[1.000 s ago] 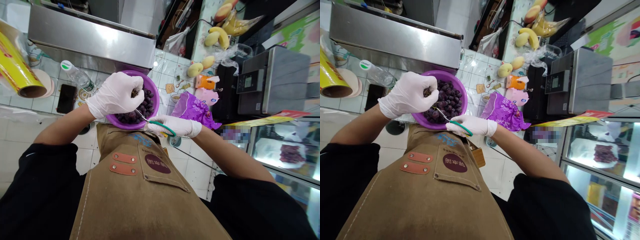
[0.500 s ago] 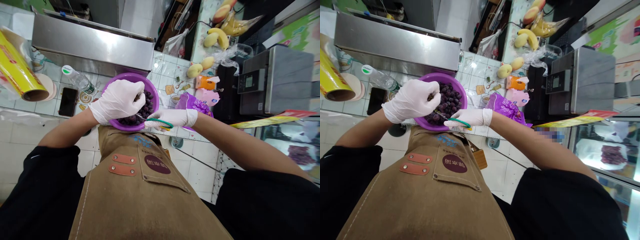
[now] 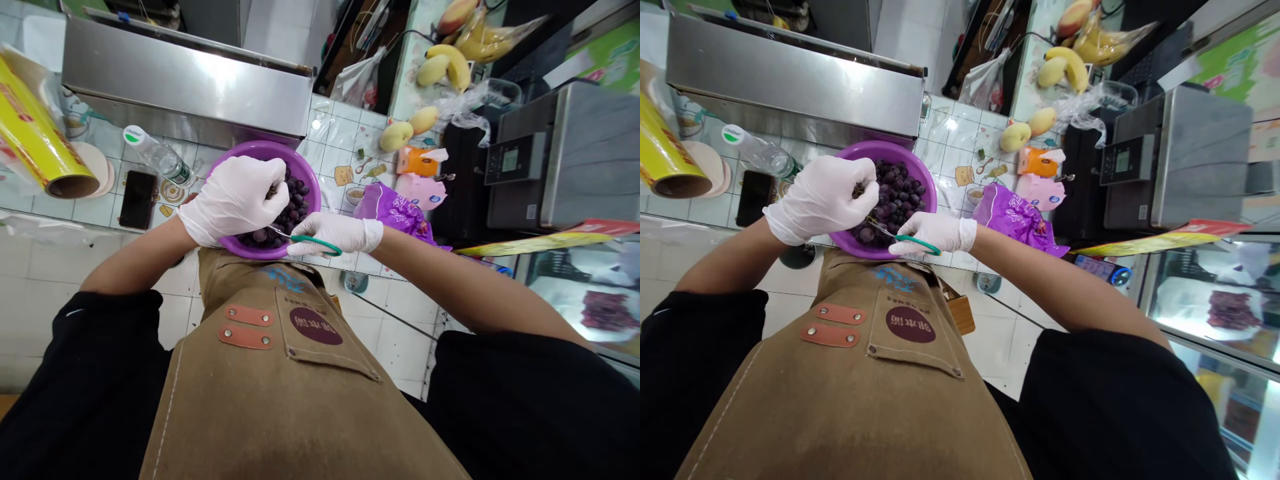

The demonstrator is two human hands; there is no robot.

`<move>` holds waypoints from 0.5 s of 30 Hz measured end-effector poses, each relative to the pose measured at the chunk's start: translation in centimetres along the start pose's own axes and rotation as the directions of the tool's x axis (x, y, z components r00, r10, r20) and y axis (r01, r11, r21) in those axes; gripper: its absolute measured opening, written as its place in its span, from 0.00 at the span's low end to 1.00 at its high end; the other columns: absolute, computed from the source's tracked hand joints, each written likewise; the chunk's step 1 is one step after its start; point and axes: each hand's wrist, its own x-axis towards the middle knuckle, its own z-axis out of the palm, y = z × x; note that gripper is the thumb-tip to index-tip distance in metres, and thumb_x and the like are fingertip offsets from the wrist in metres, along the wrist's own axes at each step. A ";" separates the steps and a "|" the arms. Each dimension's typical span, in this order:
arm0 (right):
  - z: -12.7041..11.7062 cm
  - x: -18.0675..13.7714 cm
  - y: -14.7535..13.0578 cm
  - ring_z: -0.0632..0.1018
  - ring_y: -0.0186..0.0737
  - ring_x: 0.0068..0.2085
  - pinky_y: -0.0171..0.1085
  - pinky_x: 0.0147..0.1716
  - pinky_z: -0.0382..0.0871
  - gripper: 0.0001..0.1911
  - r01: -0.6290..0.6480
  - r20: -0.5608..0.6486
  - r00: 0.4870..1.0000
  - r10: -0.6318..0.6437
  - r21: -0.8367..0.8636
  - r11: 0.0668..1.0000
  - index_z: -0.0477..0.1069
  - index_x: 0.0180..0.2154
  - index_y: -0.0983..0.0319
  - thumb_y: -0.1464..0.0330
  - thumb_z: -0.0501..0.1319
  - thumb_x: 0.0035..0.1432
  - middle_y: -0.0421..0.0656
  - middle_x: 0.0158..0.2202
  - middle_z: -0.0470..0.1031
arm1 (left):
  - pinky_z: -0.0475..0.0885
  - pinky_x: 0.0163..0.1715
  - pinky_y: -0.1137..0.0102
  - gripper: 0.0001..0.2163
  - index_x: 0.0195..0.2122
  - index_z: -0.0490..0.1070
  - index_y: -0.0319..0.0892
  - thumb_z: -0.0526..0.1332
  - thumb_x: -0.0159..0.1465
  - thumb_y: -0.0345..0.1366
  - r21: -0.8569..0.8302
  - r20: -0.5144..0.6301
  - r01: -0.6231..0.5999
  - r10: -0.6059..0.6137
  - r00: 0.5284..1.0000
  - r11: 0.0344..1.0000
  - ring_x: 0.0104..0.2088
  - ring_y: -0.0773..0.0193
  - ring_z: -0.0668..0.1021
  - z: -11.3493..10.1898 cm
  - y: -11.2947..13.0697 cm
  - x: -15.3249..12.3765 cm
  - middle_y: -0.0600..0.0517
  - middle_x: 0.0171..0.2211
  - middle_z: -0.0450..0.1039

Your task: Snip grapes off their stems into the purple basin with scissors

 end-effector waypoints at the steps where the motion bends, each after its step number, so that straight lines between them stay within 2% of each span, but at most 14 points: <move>1: 0.2 0.0 0.1 0.61 0.30 0.26 0.35 0.26 0.55 0.39 0.007 -0.023 1.000 -0.007 -0.018 1.000 0.67 0.25 0.61 0.32 0.68 0.59 0.35 0.22 0.62 | 0.75 0.43 0.55 0.10 0.40 0.78 0.46 0.57 0.73 0.37 -0.011 -0.004 0.007 -0.007 1.000 1.000 0.36 0.48 0.80 0.0 -0.1 0.0 0.45 0.28 0.75; 4: 0.7 0.0 0.6 0.62 0.31 0.28 0.34 0.27 0.57 0.39 -0.015 -0.019 1.000 0.015 -0.001 1.000 0.68 0.27 0.61 0.32 0.68 0.60 0.35 0.24 0.63 | 0.75 0.43 0.54 0.08 0.40 0.77 0.46 0.58 0.72 0.38 -0.025 -0.008 0.027 -0.028 1.000 0.999 0.37 0.47 0.80 0.0 -0.4 0.1 0.45 0.28 0.75; 9: 1.4 0.0 1.1 0.65 0.31 0.25 0.33 0.24 0.60 0.40 -0.054 0.009 0.999 0.053 0.212 0.976 0.71 0.37 0.60 0.29 0.68 0.57 0.34 0.25 0.66 | 0.74 0.44 0.52 0.06 0.37 0.76 0.48 0.60 0.70 0.39 -0.046 -0.011 0.073 -0.074 0.997 0.996 0.37 0.45 0.81 0.1 -0.5 0.3 0.45 0.28 0.75; 15: 1.4 0.1 0.6 0.64 0.29 0.24 0.32 0.23 0.60 0.38 -0.064 0.022 0.998 0.060 0.265 0.962 0.72 0.37 0.61 0.32 0.71 0.58 0.33 0.24 0.65 | 0.74 0.45 0.54 0.05 0.36 0.73 0.49 0.62 0.69 0.41 -0.033 -0.015 0.097 -0.097 0.995 0.995 0.38 0.46 0.81 0.4 -0.6 0.4 0.46 0.28 0.74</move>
